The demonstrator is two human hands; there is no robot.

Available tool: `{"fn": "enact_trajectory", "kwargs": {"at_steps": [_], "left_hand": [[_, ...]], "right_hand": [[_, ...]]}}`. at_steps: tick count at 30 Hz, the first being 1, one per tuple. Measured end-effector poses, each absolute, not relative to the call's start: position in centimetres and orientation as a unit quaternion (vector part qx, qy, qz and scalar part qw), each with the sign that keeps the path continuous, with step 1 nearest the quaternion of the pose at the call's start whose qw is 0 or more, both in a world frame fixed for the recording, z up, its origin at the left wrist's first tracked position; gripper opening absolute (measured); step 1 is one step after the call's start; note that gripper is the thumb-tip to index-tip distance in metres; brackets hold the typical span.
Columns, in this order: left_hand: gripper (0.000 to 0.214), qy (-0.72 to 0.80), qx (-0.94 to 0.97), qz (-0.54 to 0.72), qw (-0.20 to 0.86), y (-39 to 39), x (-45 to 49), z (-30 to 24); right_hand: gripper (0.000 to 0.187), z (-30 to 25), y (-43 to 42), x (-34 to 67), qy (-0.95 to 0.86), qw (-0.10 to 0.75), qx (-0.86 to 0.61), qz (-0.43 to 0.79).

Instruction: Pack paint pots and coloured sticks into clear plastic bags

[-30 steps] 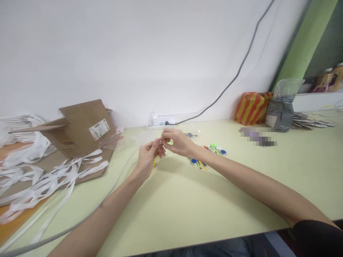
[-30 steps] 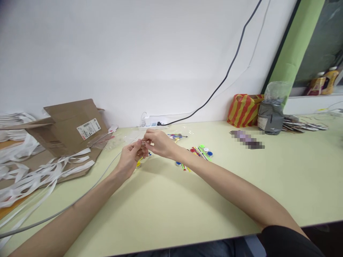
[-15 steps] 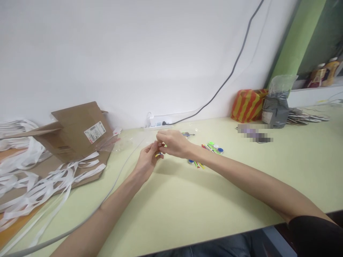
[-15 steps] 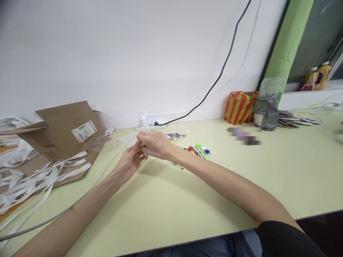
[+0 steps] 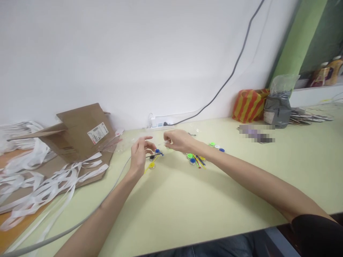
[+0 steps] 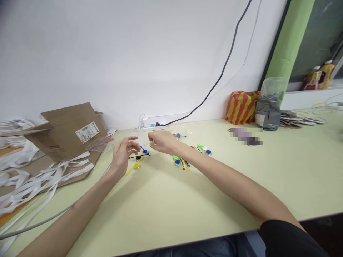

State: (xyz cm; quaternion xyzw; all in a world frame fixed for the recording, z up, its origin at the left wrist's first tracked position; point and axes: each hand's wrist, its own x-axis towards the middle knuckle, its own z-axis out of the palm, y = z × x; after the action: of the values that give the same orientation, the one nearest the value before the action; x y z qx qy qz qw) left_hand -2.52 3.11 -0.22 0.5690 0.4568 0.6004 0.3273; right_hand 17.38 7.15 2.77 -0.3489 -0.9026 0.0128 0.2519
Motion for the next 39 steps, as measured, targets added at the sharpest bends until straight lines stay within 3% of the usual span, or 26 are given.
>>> {"fn": "enact_trajectory", "kwargs": {"at_steps": [5,12,19,25,33,39], "left_hand": [[0.020,0.541,0.618,0.545,0.165,5.1,-5.2,-0.9],[0.028,0.622,0.690,0.369,-0.007,7.2,-8.4,-2.9],[0.050,0.640,0.727,0.248,-0.008,8.4,-11.4,-4.5],[0.057,0.654,0.740,0.154,0.035,9.0,-11.8,-5.4],[0.057,0.654,0.745,0.130,0.032,8.9,-11.2,-4.9],[0.057,0.620,0.760,0.193,-0.034,7.2,-8.5,-3.2]], "right_hand": [[0.009,2.6,7.1,17.7,-0.941,0.124,-0.310,0.064],[0.014,2.5,7.1,17.6,-0.966,0.078,-0.244,0.036],[0.030,1.8,4.8,16.5,-0.954,-0.013,-0.290,-0.076],[0.017,2.3,3.7,16.0,-0.952,-0.051,-0.292,-0.073],[0.029,2.2,5.1,16.9,-0.954,-0.020,-0.299,-0.023],[0.022,3.5,5.6,17.5,-0.939,0.023,-0.332,-0.084]]}}
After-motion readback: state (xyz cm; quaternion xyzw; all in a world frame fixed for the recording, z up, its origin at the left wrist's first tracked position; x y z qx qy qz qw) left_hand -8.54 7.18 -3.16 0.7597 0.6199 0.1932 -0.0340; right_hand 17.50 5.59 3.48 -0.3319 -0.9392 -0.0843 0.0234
